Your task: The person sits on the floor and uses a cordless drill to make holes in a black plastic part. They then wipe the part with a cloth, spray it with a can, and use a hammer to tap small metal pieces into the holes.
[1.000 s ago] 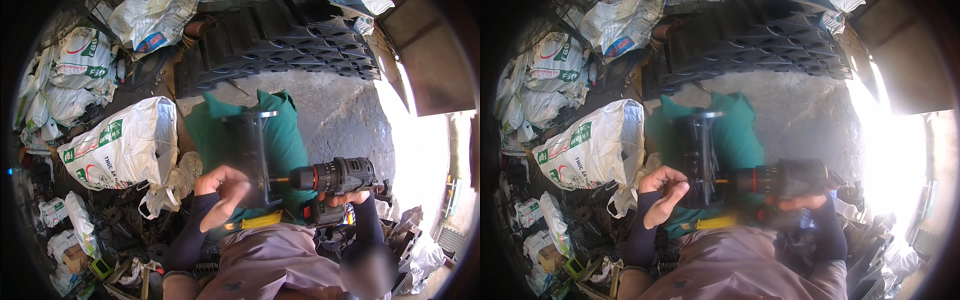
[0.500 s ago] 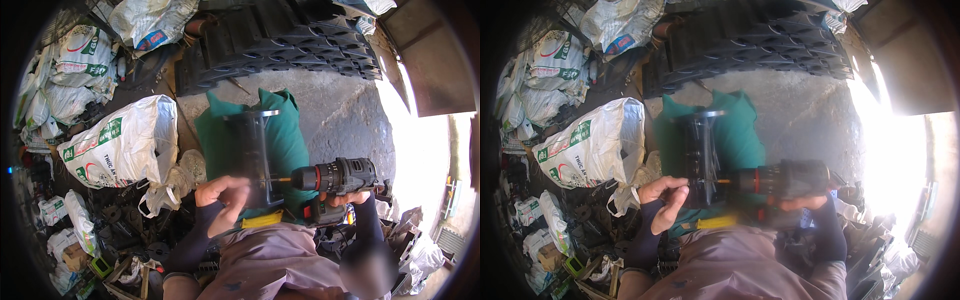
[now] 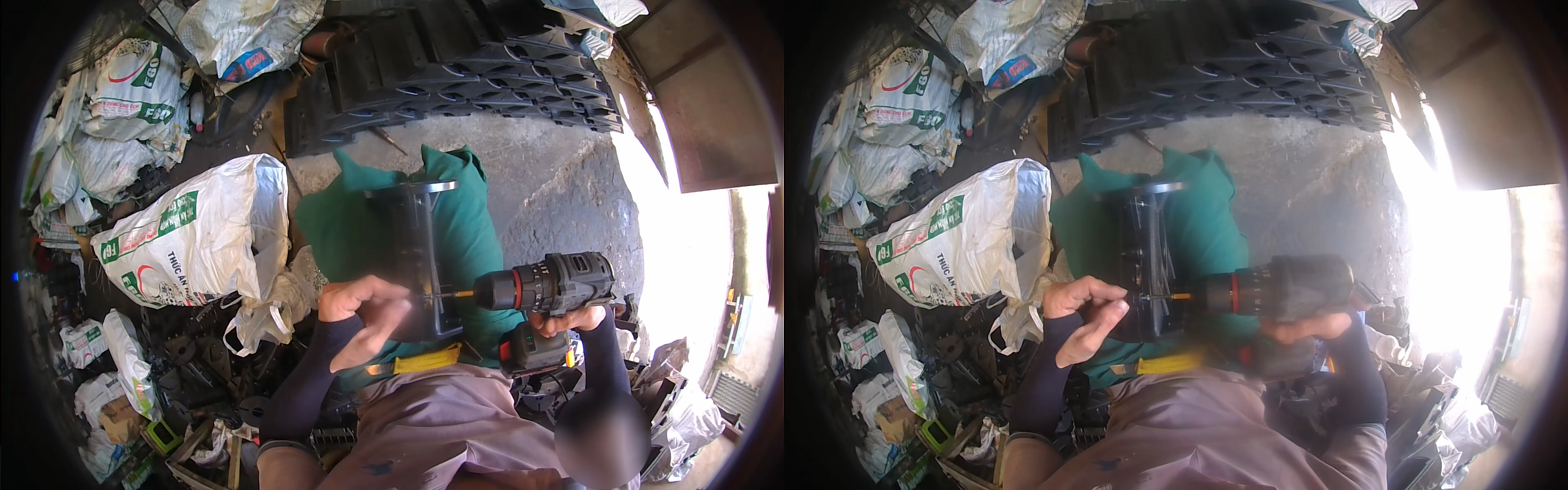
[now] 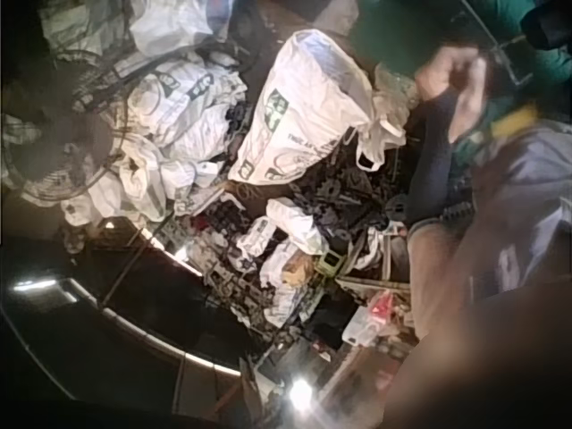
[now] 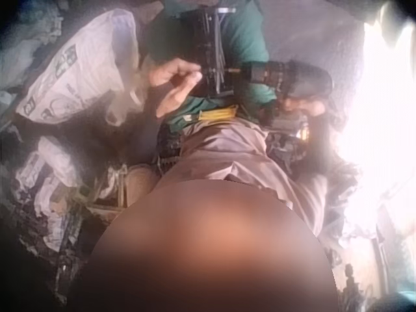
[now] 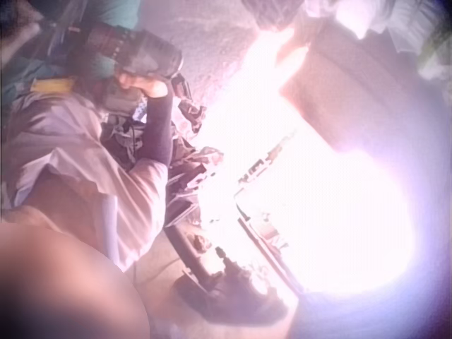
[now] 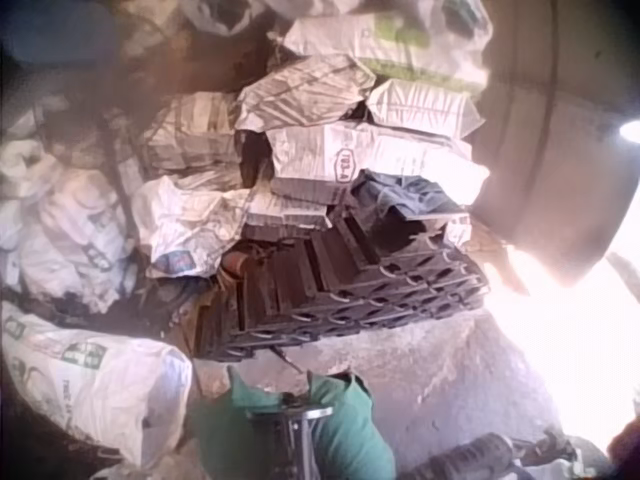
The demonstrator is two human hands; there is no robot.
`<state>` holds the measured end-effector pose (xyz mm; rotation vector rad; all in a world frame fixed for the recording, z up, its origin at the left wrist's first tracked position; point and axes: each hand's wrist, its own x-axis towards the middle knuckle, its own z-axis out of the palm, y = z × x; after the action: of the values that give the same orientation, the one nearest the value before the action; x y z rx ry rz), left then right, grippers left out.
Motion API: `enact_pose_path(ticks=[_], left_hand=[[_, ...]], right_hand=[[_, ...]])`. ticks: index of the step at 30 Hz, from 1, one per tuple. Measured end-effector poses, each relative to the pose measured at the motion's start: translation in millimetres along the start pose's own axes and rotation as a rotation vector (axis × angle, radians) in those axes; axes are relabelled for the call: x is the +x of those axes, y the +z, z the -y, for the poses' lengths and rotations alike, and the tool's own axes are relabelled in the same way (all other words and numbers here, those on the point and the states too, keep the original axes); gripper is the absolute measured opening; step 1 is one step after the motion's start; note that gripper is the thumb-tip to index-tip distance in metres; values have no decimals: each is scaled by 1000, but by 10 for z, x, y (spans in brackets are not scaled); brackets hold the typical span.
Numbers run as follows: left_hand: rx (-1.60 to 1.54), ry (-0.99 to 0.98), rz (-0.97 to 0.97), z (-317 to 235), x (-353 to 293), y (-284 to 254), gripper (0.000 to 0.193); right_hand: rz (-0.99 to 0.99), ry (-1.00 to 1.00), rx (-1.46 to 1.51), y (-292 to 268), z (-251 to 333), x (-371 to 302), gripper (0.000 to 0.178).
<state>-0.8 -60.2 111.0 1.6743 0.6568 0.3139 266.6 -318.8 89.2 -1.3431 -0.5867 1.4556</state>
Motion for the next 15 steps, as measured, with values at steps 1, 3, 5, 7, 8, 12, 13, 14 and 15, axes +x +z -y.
enact_pose_path(ticks=[1, 3, 5, 7, 8, 12, 13, 14, 15], left_hand=[[16, 28, -5, 4, -3, 5, 7], [28, 64, -11, 15, -5, 6, 7], [25, 78, -11, 27, -6, -1, 7], [29, 77, -23, 39, -13, 0, 8], [31, 76, -28, 45, -16, 7, 8], [68, 174, -38, 44, -37, 22, 8], [56, 166, -46, 35, -38, 20, 8], [72, 139, -25, 21, -35, 10, 7], [33, 163, -24, 6, -20, -4, 8]], right_hand=[[-33, 33, -14, -33, -13, -20, 56], [-73, 55, -120, -95, -63, -34, 70], [-93, 77, -207, -118, -130, -27, 64], [-131, 192, -109, -100, -173, -32, 46], [-136, 234, -33, -90, -175, -31, 42], [-74, 160, 83, 2, -133, -2, 43], [-23, 44, 15, 21, -121, 21, 44], [23, -64, -67, 30, -106, 49, 48], [56, -79, -19, 37, -99, 81, 51]])
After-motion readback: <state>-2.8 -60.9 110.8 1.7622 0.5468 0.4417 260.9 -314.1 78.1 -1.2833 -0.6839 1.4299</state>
